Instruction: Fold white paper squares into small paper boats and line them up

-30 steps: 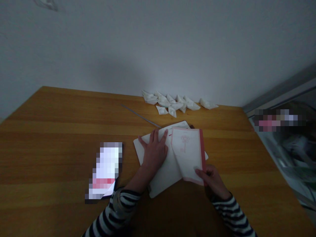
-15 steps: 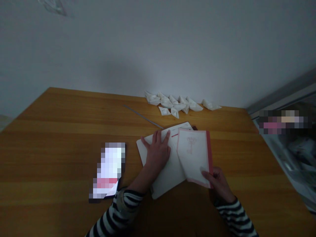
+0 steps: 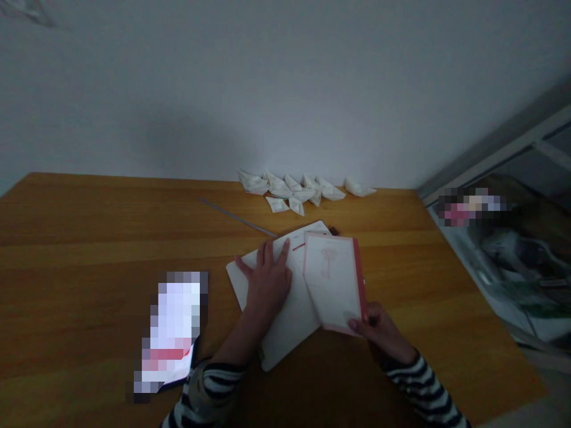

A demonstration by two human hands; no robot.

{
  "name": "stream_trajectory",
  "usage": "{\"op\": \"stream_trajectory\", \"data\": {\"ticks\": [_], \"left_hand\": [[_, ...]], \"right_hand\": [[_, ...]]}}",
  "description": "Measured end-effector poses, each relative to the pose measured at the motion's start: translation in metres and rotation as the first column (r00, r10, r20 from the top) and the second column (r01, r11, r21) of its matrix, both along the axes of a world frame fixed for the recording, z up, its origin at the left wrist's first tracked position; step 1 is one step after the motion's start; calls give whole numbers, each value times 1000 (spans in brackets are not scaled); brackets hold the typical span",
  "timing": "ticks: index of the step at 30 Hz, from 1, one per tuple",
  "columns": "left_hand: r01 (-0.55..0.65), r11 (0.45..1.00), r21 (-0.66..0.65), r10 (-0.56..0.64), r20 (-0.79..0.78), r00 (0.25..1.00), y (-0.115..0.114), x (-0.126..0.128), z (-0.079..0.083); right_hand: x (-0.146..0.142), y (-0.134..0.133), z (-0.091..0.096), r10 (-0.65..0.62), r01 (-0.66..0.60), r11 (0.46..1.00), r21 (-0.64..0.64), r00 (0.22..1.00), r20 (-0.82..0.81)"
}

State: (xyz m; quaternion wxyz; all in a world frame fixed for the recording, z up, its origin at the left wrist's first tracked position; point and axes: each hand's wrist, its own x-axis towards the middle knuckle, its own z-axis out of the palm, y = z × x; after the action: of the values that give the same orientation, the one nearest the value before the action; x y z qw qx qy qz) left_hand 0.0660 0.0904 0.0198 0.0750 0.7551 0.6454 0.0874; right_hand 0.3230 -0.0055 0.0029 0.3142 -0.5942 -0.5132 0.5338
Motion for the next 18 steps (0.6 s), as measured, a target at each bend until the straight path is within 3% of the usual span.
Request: {"op": "stream_trajectory", "data": {"ticks": [10, 18], "left_hand": [[-7, 1000, -13, 7, -1, 1000, 1, 1, 3], [-14, 1000, -6, 14, -1, 1000, 0, 1, 1]], "right_hand": [[0, 2, -2, -55, 55, 998, -15, 998, 17], [17, -6, -16, -86, 87, 996, -17, 995, 46]]}}
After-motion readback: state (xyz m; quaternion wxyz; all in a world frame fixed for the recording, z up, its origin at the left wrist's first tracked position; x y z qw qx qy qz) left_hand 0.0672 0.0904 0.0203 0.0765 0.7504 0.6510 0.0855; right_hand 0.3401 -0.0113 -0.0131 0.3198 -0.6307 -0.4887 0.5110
